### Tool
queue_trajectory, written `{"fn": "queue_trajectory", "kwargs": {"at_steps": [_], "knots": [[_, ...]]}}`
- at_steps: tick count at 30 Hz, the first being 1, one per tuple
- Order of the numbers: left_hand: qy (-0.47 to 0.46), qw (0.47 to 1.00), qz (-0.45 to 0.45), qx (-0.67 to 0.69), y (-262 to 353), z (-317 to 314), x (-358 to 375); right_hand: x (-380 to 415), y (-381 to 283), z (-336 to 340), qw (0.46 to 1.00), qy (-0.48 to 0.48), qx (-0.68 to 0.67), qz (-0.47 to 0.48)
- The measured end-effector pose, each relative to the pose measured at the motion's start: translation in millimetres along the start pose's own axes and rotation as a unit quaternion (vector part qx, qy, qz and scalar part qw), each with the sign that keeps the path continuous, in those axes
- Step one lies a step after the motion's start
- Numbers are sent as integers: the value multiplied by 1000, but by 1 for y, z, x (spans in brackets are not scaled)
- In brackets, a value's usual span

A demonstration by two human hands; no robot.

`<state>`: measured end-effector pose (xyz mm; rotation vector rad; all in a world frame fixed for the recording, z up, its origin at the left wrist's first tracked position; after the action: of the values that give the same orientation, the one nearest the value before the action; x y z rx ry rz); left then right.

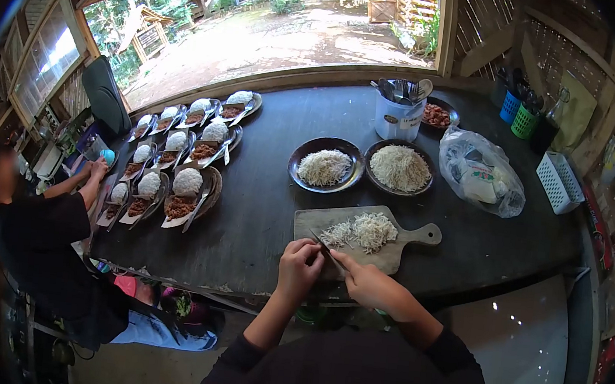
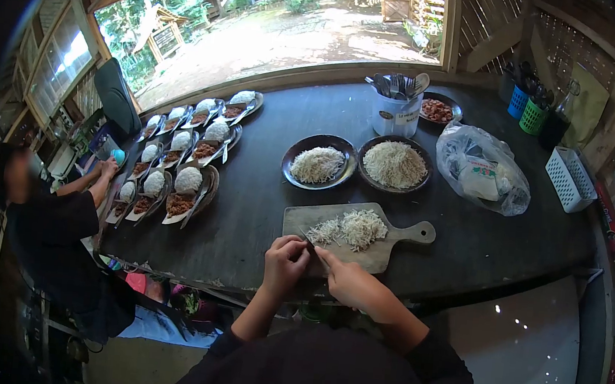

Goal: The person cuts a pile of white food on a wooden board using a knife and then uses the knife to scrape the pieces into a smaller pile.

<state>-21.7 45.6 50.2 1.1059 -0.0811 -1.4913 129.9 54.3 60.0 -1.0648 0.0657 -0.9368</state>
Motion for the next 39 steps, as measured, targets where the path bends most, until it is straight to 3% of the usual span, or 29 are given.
{"fn": "queue_trajectory", "kwargs": {"at_steps": [5,10,35,39], "knots": [[7,1000,-9,-15,6,4,-1,-5,5,-1,999,25,-17,18],[11,1000,14,14,4,4,1,2,9,1,994,-15,-108,3],[-1,999,31,23,-2,1,2,-3,6,-4,1000,13,-15,19],[7,999,27,22,2,4,2,-8,12,-3,994,-10,-111,15]]}}
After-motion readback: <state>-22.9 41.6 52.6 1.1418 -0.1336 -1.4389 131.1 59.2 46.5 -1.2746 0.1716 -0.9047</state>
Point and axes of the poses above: each hand's wrist, its own x-axis away from the middle knuckle, its own z-axis out of the back of the hand, y = z × x, the point moved 8 cm from there along -x, towards the middle knuckle
